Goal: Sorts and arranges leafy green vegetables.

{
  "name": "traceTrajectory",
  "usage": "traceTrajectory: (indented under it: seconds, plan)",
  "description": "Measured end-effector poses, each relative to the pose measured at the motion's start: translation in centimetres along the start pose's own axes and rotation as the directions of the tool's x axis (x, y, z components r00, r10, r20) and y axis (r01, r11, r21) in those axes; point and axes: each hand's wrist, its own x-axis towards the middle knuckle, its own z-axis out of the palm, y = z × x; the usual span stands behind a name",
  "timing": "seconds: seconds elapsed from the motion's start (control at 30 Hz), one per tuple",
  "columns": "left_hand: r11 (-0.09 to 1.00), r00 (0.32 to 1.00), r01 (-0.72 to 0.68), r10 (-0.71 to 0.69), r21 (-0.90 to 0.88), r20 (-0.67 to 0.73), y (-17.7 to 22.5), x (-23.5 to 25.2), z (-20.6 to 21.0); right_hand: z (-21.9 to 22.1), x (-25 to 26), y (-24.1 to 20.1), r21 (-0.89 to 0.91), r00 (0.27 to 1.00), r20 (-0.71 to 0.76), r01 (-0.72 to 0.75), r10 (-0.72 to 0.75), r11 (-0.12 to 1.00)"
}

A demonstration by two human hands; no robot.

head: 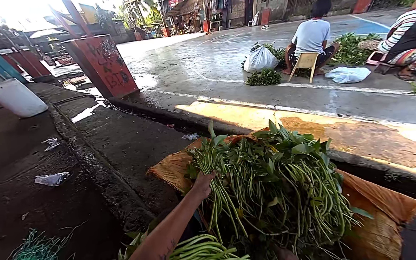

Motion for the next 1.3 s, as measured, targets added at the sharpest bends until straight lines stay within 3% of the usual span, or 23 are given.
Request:
traceTrajectory:
  seconds: [0.07,0.13,0.27,0.37,0.47,0.6,0.67,0.73,0.83,0.9,0.97,1.0,1.03,1.1,1.13,1.17,1.2,1.3]
  plan:
    - [0.999,0.998,0.051,-0.05,-0.008,0.034,-0.4,-0.5,0.5,-2.4,0.2,-4.4,0.123,0.962,-0.229,0.18,-0.148,0.976]
    - [0.995,0.994,0.1,-0.099,-0.026,0.054,-0.1,-1.2,1.1,-3.6,1.0,-7.8,0.138,0.925,-0.295,0.29,-0.24,0.947]
    - [0.985,0.984,0.155,-0.147,-0.076,0.097,0.2,-1.5,1.3,-4.2,1.5,-10.8,0.049,0.955,-0.2,0.233,-0.219,0.971]
    - [0.978,0.968,0.192,-0.174,-0.083,0.18,0.6,-1.5,1.1,-4.5,1.6,-10.3,0.079,0.979,-0.127,0.169,-0.158,0.982]
    - [0.969,0.941,0.231,-0.198,-0.093,0.273,0.8,-1.9,0.8,-4.4,1.7,-9.7,0.082,0.983,0.029,0.178,-0.181,0.981]
    - [0.972,0.946,0.226,-0.204,-0.062,0.252,0.5,-2.8,1.3,-2.9,1.0,-9.3,0.13,0.956,0.127,0.248,-0.265,0.96]
    - [0.982,0.96,0.185,-0.171,-0.047,0.224,0.4,-2.8,1.5,-3.0,0.5,-7.7,0.184,0.963,-0.001,0.264,-0.269,0.947]
    - [0.989,0.974,0.143,-0.134,-0.036,0.183,0.4,-2.6,1.5,-3.8,0.4,-5.2,0.297,0.924,-0.333,0.292,-0.188,0.909]
    - [0.992,0.985,0.122,-0.117,-0.031,0.126,0.3,-2.1,1.4,-7.1,0.6,-2.2,0.344,0.687,-0.726,0.31,0.042,0.887]
    - [0.992,0.988,0.12,-0.117,-0.031,0.099,0.4,-2.1,1.5,-9.3,1.6,-1.2,0.276,0.538,-0.841,0.322,0.065,0.906]
    - [0.993,0.99,0.112,-0.109,-0.028,0.085,0.5,-2.1,1.7,-10.7,3.3,-0.7,0.174,0.45,-0.893,0.321,0.012,0.931]
    - [0.994,0.991,0.105,-0.102,-0.028,0.091,0.4,-2.0,1.7,-11.2,4.3,-0.6,0.133,0.449,-0.893,0.304,-0.019,0.943]
    - [0.994,0.989,0.102,-0.099,-0.026,0.107,0.4,-1.9,1.7,-11.9,5.0,-0.5,0.121,0.509,-0.86,0.264,-0.032,0.957]
    - [0.995,0.988,0.091,-0.086,-0.031,0.13,0.4,-1.8,1.6,-13.5,5.6,-1.3,0.154,0.732,-0.681,0.105,0.028,0.983]
    - [0.996,0.988,0.086,-0.081,-0.031,0.134,0.4,-1.7,1.6,-14.2,5.6,-2.0,0.171,0.809,-0.583,0.032,0.075,0.985]
    - [0.996,0.987,0.085,-0.08,-0.033,0.136,0.4,-1.6,1.5,-14.6,5.3,-2.8,0.197,0.831,-0.548,0.022,0.092,0.98]
    - [0.995,0.986,0.091,-0.085,-0.04,0.141,0.4,-1.6,1.5,-14.4,4.6,-3.8,0.236,0.805,-0.588,0.076,0.08,0.969]
    - [0.993,0.982,0.114,-0.108,-0.033,0.157,0.3,-1.6,1.6,-11.2,1.6,-7.1,0.275,0.595,-0.804,0.409,-0.025,0.87]
